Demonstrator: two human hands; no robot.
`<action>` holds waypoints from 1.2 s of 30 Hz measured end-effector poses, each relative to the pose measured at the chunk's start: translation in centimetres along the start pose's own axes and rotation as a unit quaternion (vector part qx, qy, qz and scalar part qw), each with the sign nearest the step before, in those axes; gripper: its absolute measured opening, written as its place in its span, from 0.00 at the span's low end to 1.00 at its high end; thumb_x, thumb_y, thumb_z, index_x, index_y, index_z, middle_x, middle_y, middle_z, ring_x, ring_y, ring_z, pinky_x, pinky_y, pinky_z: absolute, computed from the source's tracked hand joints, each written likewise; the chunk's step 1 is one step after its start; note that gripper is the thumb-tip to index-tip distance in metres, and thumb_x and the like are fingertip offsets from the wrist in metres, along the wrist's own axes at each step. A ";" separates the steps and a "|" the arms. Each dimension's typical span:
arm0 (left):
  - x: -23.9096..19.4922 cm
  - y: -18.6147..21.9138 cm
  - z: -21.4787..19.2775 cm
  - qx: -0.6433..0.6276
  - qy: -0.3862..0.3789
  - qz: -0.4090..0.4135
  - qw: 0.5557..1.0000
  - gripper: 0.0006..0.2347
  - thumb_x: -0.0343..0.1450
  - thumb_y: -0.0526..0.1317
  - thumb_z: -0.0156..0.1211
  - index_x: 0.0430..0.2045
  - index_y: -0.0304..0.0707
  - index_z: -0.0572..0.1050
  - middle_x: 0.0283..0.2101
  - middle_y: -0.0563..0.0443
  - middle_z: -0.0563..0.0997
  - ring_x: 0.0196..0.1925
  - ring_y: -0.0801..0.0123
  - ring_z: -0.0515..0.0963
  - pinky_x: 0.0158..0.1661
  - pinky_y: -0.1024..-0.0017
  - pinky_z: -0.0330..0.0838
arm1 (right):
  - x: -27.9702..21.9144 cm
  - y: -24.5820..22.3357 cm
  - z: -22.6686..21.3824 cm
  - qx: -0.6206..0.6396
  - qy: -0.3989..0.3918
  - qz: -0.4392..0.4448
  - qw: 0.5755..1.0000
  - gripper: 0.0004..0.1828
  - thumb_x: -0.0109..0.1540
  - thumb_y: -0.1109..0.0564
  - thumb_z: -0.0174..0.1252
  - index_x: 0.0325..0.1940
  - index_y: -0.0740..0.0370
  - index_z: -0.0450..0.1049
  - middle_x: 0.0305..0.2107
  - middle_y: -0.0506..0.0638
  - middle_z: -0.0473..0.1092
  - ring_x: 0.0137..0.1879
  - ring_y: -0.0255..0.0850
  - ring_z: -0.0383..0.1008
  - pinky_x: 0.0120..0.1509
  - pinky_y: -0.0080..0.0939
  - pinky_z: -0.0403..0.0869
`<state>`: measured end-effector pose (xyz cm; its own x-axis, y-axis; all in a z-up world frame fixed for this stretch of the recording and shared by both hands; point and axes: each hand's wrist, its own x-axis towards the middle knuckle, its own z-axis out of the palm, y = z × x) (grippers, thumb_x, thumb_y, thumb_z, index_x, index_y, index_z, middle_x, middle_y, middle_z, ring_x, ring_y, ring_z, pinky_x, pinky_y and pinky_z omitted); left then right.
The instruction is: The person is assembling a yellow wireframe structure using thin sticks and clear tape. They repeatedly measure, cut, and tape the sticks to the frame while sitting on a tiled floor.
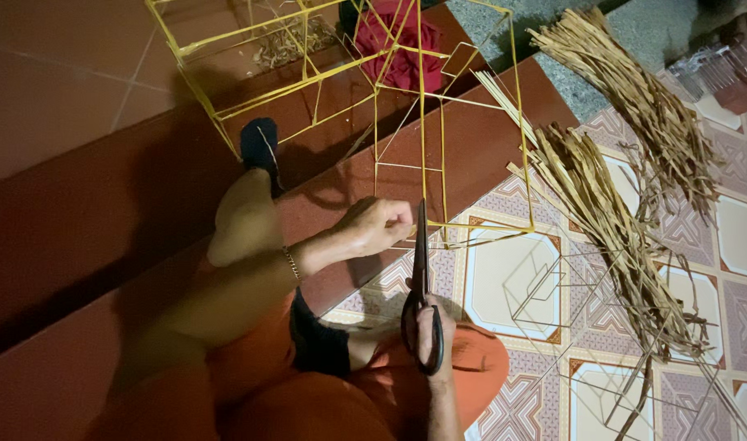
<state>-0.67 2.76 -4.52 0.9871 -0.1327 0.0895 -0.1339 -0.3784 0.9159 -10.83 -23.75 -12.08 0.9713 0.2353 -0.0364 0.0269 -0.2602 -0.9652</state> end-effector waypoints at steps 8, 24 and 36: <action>-1.0 -1.1 -0.5 0.072 -0.077 -0.002 0.994 0.04 0.66 0.36 0.65 0.22 0.40 0.77 0.30 0.51 0.80 0.30 0.68 0.81 0.33 0.66 0.73 | -1.0 -6.7 0.4 0.196 -0.035 -0.098 0.975 0.50 0.66 0.22 0.38 0.72 0.68 0.62 0.27 0.42 0.62 0.29 0.30 0.59 0.32 0.30 0.59; -2.9 0.9 2.3 0.233 0.044 0.270 0.933 0.03 0.67 0.27 0.60 0.25 0.27 0.72 0.36 0.43 0.69 0.18 0.70 0.71 0.16 0.73 0.68 | 8.1 14.9 -10.7 -0.034 0.316 0.074 0.945 0.19 0.70 0.49 0.64 0.48 0.71 0.74 0.28 0.48 0.71 0.29 0.31 0.68 0.30 0.33 0.66; -3.0 2.6 2.6 0.111 0.113 0.203 0.966 0.03 0.68 0.32 0.62 0.25 0.34 0.75 0.50 0.35 0.79 0.26 0.50 0.81 0.27 0.59 0.74 | 11.1 15.9 -11.3 -0.387 0.264 0.208 0.858 0.32 0.56 0.40 0.67 0.57 0.61 0.76 0.43 0.66 0.77 0.50 0.60 0.78 0.56 0.54 0.75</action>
<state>-4.24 -0.15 -3.46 0.8400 -0.1180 0.5296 -0.5048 -0.5277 0.6831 3.05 -35.86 -24.94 0.9010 -0.4334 -0.0167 -0.3982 -0.8114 -0.4279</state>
